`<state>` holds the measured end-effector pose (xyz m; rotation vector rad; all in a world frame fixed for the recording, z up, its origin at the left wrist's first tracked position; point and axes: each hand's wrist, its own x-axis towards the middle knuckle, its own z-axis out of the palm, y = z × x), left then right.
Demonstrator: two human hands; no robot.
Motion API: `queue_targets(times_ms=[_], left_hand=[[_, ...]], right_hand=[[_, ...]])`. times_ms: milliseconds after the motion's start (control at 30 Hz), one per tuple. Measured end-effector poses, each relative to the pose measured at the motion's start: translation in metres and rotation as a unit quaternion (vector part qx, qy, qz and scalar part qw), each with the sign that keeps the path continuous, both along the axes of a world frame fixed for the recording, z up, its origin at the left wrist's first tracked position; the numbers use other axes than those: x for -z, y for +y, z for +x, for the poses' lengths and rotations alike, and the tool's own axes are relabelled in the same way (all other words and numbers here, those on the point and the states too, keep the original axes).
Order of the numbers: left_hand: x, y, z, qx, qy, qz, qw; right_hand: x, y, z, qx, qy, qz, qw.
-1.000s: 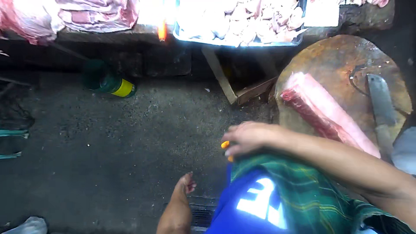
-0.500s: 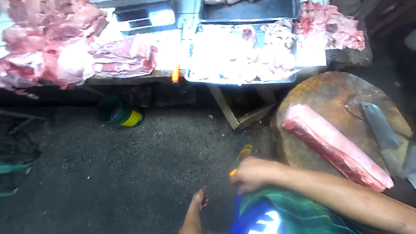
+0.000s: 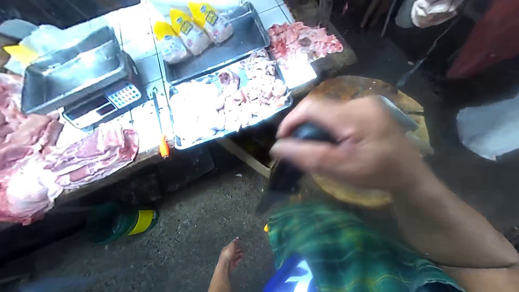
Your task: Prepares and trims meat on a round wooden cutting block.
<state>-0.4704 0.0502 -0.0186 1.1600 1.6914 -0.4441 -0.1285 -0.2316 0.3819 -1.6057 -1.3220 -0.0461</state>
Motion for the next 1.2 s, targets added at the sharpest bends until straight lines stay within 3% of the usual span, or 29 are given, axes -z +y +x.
queue_targets(times_ms=[100,167,300,400,500,633,733,800,867,967,1033,1133,1200], left_hand=[[-0.009,-0.007,0.002,0.017,-0.018,0.015,1.0],[-0.021,-0.01,0.012,0.023,-0.053,0.022,0.998],[-0.057,-0.017,0.077,0.099,-0.139,0.019,0.985],[-0.09,-0.026,0.177,0.234,-0.222,0.009,0.946],[-0.097,-0.035,0.287,0.32,-0.28,0.005,0.905],[-0.06,-0.037,0.408,0.378,-0.29,0.004,0.879],[-0.042,-0.035,0.455,0.387,-0.29,-0.051,0.874],[-0.038,-0.022,0.464,0.436,-0.267,-0.055,0.857],[-0.05,-0.006,0.467,0.549,-0.243,-0.009,0.799],[-0.079,0.006,0.445,0.669,-0.299,0.164,0.66],[-0.093,0.008,0.433,0.662,-0.421,0.246,0.569],[-0.079,0.002,0.439,0.611,-0.612,0.287,0.411],[-0.079,-0.009,0.446,0.593,-0.668,0.276,0.355]], right_hand=[[0.001,-0.076,0.02,0.202,0.078,0.063,0.974],[0.025,-0.129,0.03,0.257,0.218,0.072,0.939],[0.122,-0.198,0.009,0.122,0.514,0.018,0.849],[0.188,-0.201,-0.039,0.106,0.635,0.099,0.758],[0.213,-0.185,-0.069,0.242,0.643,0.136,0.714],[0.214,-0.16,-0.08,0.427,0.566,0.069,0.702],[0.217,-0.126,-0.089,0.463,0.505,0.091,0.723],[0.21,-0.095,-0.09,0.547,0.487,0.019,0.68],[0.206,-0.068,-0.085,0.593,0.506,-0.083,0.621],[0.21,-0.032,-0.084,0.601,0.516,-0.229,0.565],[0.207,-0.009,-0.081,0.585,0.498,-0.311,0.559],[0.197,0.025,-0.074,0.552,0.475,-0.385,0.567],[0.19,0.042,-0.063,0.529,0.465,-0.423,0.57]])
